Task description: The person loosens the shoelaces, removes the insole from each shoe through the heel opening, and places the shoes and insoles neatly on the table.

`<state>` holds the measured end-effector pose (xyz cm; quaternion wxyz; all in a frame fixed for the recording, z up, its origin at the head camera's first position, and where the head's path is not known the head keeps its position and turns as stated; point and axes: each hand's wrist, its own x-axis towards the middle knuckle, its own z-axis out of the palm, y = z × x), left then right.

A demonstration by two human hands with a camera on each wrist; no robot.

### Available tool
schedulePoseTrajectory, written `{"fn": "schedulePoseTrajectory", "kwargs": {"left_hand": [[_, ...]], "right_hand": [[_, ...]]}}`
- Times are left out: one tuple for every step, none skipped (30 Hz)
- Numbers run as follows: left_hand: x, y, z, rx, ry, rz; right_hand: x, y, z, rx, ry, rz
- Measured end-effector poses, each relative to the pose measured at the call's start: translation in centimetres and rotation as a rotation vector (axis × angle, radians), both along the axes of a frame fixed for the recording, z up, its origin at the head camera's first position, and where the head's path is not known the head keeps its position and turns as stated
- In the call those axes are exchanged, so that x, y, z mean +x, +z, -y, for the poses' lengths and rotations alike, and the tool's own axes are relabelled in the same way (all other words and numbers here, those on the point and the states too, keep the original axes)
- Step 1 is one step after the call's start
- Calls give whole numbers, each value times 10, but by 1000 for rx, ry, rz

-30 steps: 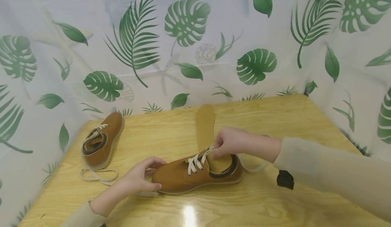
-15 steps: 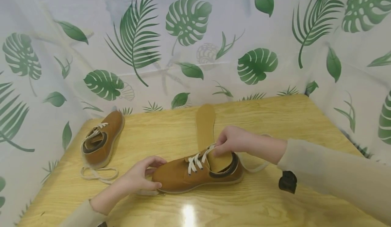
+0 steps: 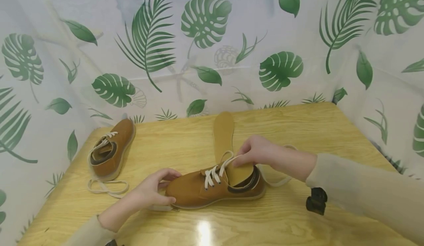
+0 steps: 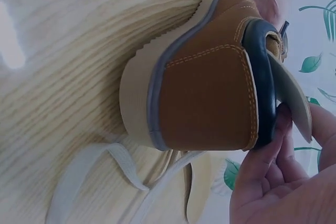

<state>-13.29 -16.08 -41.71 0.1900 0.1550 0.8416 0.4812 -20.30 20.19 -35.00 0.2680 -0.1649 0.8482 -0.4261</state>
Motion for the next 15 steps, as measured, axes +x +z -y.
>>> {"fn": "schedulePoseTrajectory", "kwargs": {"left_hand": [[0,0,0,0,0,0],[0,0,0,0,0,0],[-1,0,0,0,-1,-1],[-1,0,0,0,-2,-2],[-1,0,0,0,-3,-4],[-1,0,0,0,-3,-5],[-1,1,0,-1,-4,-6],[-1,1,0,-1,-6,-9],[-1,1,0,0,-7,-11],[-1,0,0,1,-7,-11],[-1,0,1,0,-7,-11],[-1,0,1,0,-7,-10],[-1,-1,1,-1,-8,-9],[-1,-1,1,-1,-8,-9],[-1,-1,2,0,-9,-8]], "right_hand": [[0,0,0,3,-9,1],[0,0,-1,4,-18,0],[0,0,-1,5,-27,1],[1,0,-1,5,-36,0],[2,0,-1,6,-46,5],[2,0,-2,7,-55,10],[3,1,-2,4,-64,12],[4,0,-2,-4,-72,13],[5,0,-2,-11,-83,15],[6,-1,-2,-19,-95,16],[6,-2,-3,-28,-106,20],[7,-4,-3,-39,-121,20],[7,-5,-4,-50,-138,25],[7,-6,-5,-61,-155,34],[7,-7,-6,-69,-171,42]]}}
